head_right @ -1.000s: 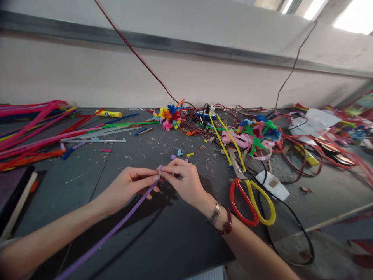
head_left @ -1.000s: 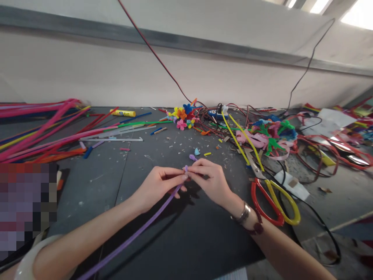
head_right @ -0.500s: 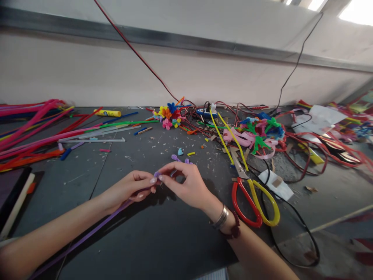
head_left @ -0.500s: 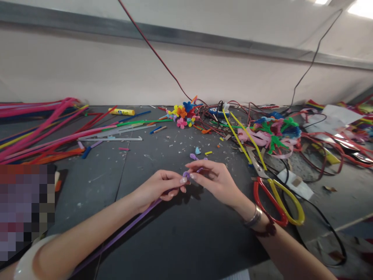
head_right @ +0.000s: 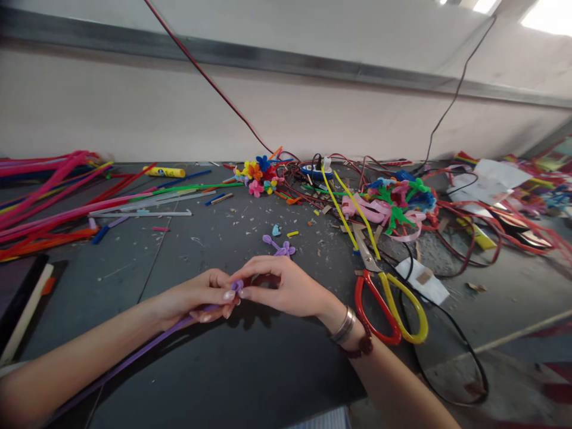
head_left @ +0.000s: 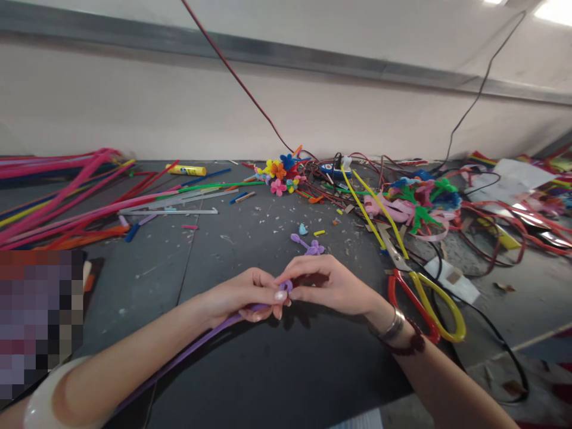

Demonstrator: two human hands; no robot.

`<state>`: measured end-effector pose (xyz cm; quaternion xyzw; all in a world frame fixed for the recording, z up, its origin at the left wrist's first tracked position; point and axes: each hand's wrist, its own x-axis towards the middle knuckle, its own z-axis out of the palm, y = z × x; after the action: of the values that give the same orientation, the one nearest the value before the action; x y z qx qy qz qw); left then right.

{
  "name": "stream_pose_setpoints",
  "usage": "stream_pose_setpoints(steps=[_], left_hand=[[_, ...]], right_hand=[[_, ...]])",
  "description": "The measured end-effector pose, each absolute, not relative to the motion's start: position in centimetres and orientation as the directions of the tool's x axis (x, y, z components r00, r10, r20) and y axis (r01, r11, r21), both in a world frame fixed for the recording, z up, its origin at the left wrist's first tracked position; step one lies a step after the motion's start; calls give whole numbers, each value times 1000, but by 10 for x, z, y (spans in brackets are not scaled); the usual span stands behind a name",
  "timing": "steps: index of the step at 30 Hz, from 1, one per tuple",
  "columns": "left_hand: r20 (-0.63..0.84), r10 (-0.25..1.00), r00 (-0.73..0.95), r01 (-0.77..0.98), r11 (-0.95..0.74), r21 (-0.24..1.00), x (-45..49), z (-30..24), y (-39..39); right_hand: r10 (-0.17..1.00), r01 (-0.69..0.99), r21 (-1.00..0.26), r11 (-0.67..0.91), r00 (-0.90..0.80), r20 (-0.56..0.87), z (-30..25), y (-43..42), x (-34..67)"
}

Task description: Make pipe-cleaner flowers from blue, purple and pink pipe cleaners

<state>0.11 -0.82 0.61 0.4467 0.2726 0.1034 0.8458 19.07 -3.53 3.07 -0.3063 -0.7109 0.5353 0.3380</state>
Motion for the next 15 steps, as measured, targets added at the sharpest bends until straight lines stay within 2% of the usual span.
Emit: stream_pose_setpoints(steps=[4,8,12,15], left_hand=[[-361,380,852,99,559,823,1,10,-10],[-346,531,774,140,390,910,3,14,-12],[-190,763,618,262,28,965,5,14,-16],[89,833,546,410,-358,839,5,11,-21]], right_hand=[[797,27,-975,220,-581,164,26,-34,190],[850,35,-989,145,-517,106,21,-34,187],[920,112,-992,53,-392,5,13,-34,182],[939,155,-988,18,-343,-37,7,-34,179]])
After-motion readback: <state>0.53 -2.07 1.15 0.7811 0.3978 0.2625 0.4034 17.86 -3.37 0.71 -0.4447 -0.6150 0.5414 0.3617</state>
